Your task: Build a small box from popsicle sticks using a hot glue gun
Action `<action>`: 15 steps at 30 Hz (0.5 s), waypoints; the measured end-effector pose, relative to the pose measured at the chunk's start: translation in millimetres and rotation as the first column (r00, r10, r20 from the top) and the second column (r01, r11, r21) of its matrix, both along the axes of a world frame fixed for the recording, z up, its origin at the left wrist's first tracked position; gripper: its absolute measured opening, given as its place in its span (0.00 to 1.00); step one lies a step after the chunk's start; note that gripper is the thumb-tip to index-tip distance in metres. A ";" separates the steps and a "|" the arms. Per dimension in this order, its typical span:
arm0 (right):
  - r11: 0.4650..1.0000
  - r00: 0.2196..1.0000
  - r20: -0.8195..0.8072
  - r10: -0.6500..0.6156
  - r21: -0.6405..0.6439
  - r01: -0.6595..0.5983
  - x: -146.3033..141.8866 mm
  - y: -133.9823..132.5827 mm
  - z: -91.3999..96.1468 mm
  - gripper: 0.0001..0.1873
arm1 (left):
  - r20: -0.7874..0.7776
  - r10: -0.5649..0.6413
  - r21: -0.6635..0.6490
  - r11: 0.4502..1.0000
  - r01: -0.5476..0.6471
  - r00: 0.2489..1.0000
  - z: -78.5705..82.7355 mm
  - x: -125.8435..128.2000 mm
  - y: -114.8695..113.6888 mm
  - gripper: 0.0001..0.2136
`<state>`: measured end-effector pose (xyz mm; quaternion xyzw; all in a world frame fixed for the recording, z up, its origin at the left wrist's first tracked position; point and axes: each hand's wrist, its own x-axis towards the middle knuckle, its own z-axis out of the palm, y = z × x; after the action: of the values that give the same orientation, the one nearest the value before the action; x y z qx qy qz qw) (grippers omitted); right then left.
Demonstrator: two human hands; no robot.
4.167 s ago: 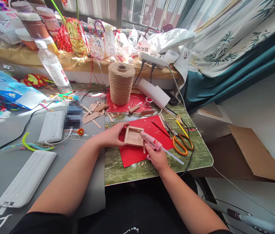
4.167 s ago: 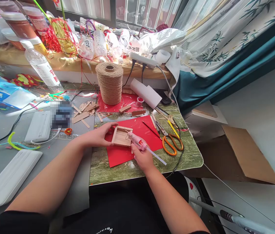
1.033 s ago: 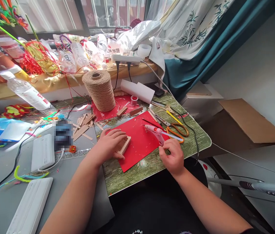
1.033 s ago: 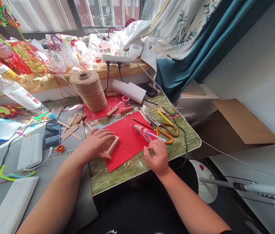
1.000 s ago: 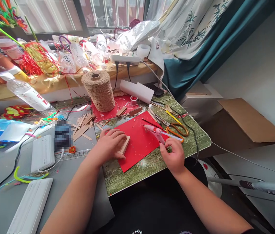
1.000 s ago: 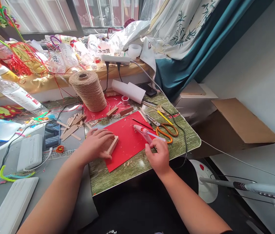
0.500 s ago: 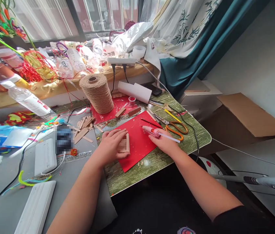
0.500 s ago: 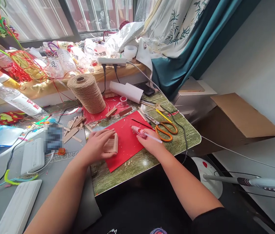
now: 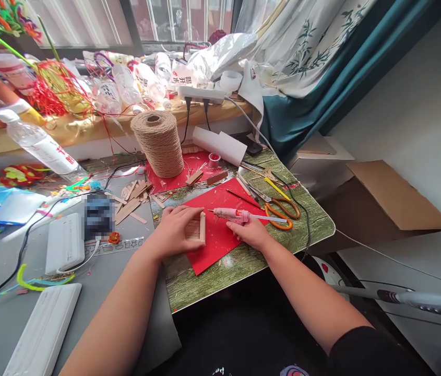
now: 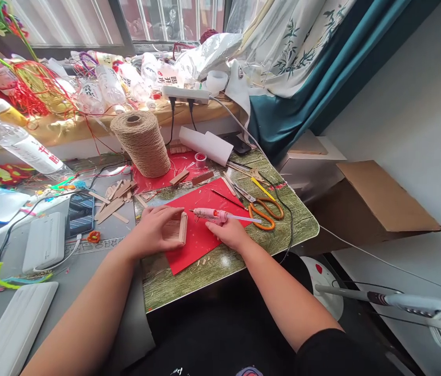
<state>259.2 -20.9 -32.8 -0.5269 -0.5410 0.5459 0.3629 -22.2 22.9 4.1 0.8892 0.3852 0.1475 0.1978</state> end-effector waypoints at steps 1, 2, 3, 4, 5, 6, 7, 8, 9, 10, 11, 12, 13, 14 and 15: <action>1.000 1.000 -0.001 0.018 0.007 -0.018 -0.5 -0.4 4.5 0.27 | -0.001 0.000 0.002 1.000 0.000 1.000 -0.4 -1.7 1.0 0.41; 1.000 1.000 -0.002 0.022 0.009 -0.022 -1.1 -0.6 8.1 0.27 | -0.003 0.001 0.003 1.000 -0.001 1.000 -0.9 -3.4 2.2 0.41; 1.000 1.000 -0.006 0.019 0.008 -0.019 -1.9 -0.5 10.8 0.27 | -0.007 0.002 0.004 1.000 -0.002 1.000 -1.5 -4.9 3.4 0.41; 1.000 1.000 -0.013 0.022 0.010 -0.022 -2.7 -0.2 12.5 0.26 | -0.010 0.002 0.002 1.000 -0.002 1.000 -2.1 -6.2 4.5 0.42; 0.999 0.999 -0.020 0.028 0.020 -0.028 -3.7 0.3 13.5 0.26 | -0.012 0.001 -0.001 1.000 -0.002 1.000 -2.6 -7.1 5.5 0.42; 0.998 0.999 -0.027 0.042 0.042 -0.041 -4.7 0.9 13.9 0.26 | -0.014 0.001 -0.005 1.000 -0.001 1.000 -3.0 -7.5 6.1 0.42; 0.996 0.997 -0.035 0.062 0.070 -0.060 -5.6 1.7 14.0 0.26 | -0.015 0.002 -0.008 1.000 -0.002 1.000 -3.3 -7.5 6.4 0.42; 0.992 0.995 -0.044 0.086 0.101 -0.081 -6.6 2.5 14.0 0.26 | -0.016 0.004 -0.009 1.000 -0.005 1.000 -3.6 -7.2 6.4 0.42; 0.987 0.993 -0.051 0.107 0.129 -0.100 -7.4 3.4 13.8 0.26 | -0.017 0.008 -0.009 1.000 -0.008 1.000 -3.8 -6.5 6.0 0.42; 0.982 0.990 -0.060 0.126 0.150 -0.116 -8.1 4.3 13.7 0.26 | -0.018 0.012 -0.007 1.000 -0.013 1.000 -4.0 -5.7 5.5 0.42; 0.978 0.988 -0.067 0.143 0.162 -0.130 -8.7 5.1 13.6 0.26 | -0.018 0.017 -0.005 1.000 -0.017 1.000 -4.2 -4.9 4.8 0.42; 0.975 0.985 -0.068 0.156 0.168 -0.143 -9.2 5.9 13.4 0.26 | -0.019 0.020 -0.003 1.000 -0.020 1.000 -4.4 -4.1 4.2 0.41; 0.974 0.985 -0.064 0.162 0.172 -0.149 -9.6 6.6 13.1 0.26 | -0.020 0.021 -0.002 1.000 -0.021 1.000 -4.6 -3.4 3.6 0.41; 0.972 0.984 -0.058 0.167 0.179 -0.154 -9.8 7.2 12.6 0.25 | -0.022 0.020 -0.001 1.000 -0.020 1.000 -4.7 -3.0 3.2 0.41; 0.970 0.985 -0.052 0.167 0.185 -0.155 -10.1 7.7 11.8 0.25 | -0.023 0.019 -0.001 1.000 -0.019 1.000 -4.7 -2.6 3.0 0.41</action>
<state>249.2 -13.3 -21.0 -0.4274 -0.6166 0.5398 0.3817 -24.8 25.8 -0.6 0.8871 0.3958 0.1391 0.1923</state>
